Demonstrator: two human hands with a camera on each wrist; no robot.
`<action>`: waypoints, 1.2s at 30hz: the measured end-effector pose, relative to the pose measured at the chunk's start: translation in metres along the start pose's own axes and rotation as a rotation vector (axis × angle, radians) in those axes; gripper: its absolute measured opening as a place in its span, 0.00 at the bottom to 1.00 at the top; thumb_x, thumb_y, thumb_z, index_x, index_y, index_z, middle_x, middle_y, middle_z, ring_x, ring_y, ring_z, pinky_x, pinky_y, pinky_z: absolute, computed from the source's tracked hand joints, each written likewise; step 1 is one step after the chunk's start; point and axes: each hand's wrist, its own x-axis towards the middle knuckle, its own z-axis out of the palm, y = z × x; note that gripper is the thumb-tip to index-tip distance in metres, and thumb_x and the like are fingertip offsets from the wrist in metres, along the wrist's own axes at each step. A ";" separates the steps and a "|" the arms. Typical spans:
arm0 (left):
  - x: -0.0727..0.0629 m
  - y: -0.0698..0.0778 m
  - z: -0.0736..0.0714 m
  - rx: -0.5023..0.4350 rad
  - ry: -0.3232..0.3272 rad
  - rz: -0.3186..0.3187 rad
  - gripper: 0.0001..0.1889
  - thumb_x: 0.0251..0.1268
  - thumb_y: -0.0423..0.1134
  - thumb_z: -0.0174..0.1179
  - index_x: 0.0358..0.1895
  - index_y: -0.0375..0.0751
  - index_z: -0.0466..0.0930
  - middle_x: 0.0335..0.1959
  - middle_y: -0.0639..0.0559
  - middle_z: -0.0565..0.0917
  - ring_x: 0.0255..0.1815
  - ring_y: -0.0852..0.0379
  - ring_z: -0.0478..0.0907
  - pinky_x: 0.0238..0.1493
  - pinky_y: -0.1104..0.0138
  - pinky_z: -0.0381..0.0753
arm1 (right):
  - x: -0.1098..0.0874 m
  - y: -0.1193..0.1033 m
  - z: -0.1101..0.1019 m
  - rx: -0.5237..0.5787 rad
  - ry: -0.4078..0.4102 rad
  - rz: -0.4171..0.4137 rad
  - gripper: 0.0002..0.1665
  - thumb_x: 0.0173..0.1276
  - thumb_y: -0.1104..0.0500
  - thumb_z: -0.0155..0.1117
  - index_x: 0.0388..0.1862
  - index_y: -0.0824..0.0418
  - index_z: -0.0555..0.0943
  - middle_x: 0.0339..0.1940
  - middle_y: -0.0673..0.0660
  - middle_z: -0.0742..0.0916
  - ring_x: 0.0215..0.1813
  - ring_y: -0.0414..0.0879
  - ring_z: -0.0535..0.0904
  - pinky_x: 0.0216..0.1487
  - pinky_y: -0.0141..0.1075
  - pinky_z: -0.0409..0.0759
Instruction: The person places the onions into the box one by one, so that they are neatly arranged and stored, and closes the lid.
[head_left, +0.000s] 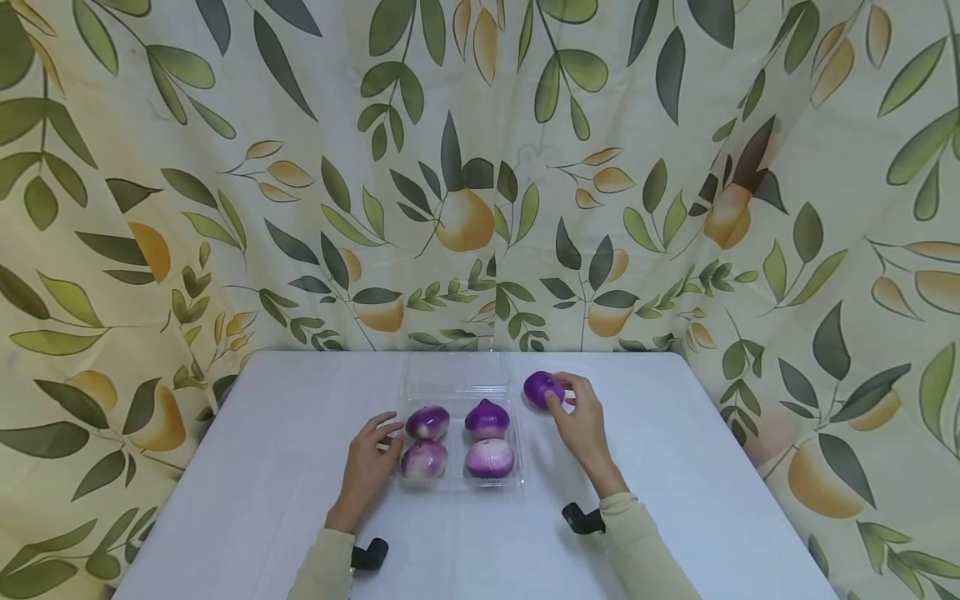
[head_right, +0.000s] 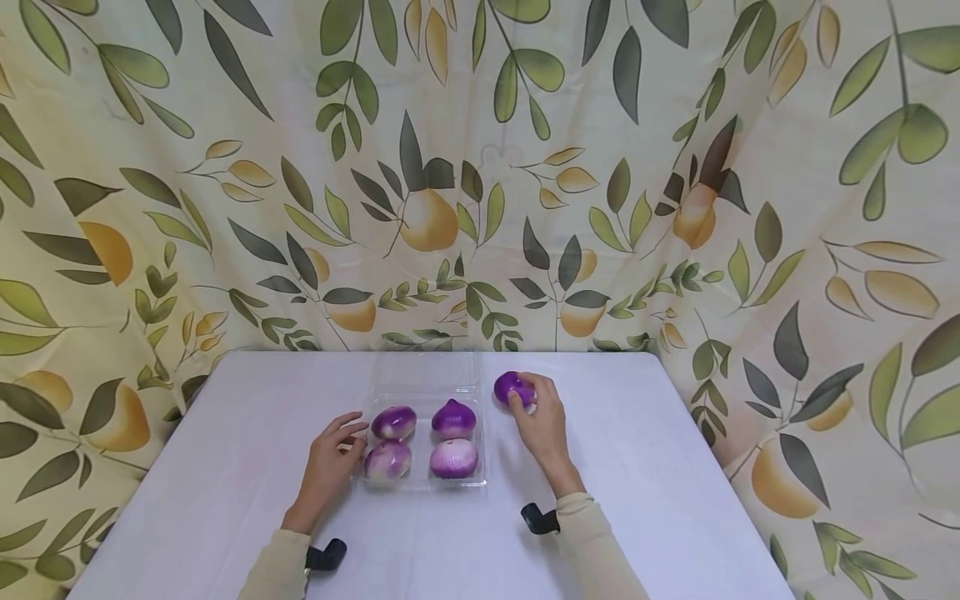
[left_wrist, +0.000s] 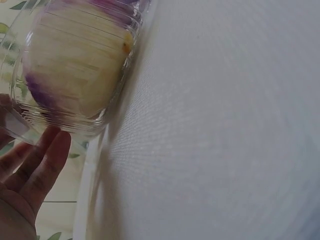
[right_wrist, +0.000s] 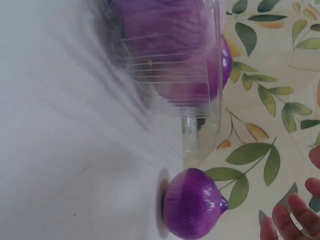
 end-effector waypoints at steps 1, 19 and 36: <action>0.000 0.000 0.000 0.001 -0.002 -0.002 0.12 0.59 0.26 0.63 0.46 0.33 0.86 0.58 0.44 0.82 0.36 0.52 0.85 0.33 0.73 0.85 | 0.001 0.001 0.000 -0.001 0.010 0.017 0.22 0.65 0.62 0.65 0.57 0.66 0.77 0.56 0.66 0.81 0.58 0.60 0.78 0.52 0.56 0.82; -0.002 0.002 0.000 -0.011 0.001 -0.009 0.12 0.60 0.26 0.62 0.47 0.33 0.86 0.58 0.44 0.82 0.36 0.52 0.86 0.35 0.72 0.85 | 0.020 0.023 0.011 -0.031 0.009 0.217 0.26 0.65 0.58 0.65 0.60 0.64 0.74 0.64 0.68 0.73 0.63 0.62 0.72 0.61 0.55 0.74; 0.000 -0.002 0.000 -0.018 0.003 -0.005 0.12 0.60 0.26 0.62 0.47 0.34 0.86 0.58 0.44 0.82 0.36 0.53 0.86 0.34 0.73 0.85 | 0.019 0.039 0.026 -0.032 -0.091 0.325 0.40 0.63 0.54 0.69 0.70 0.65 0.66 0.71 0.71 0.67 0.67 0.66 0.66 0.67 0.59 0.68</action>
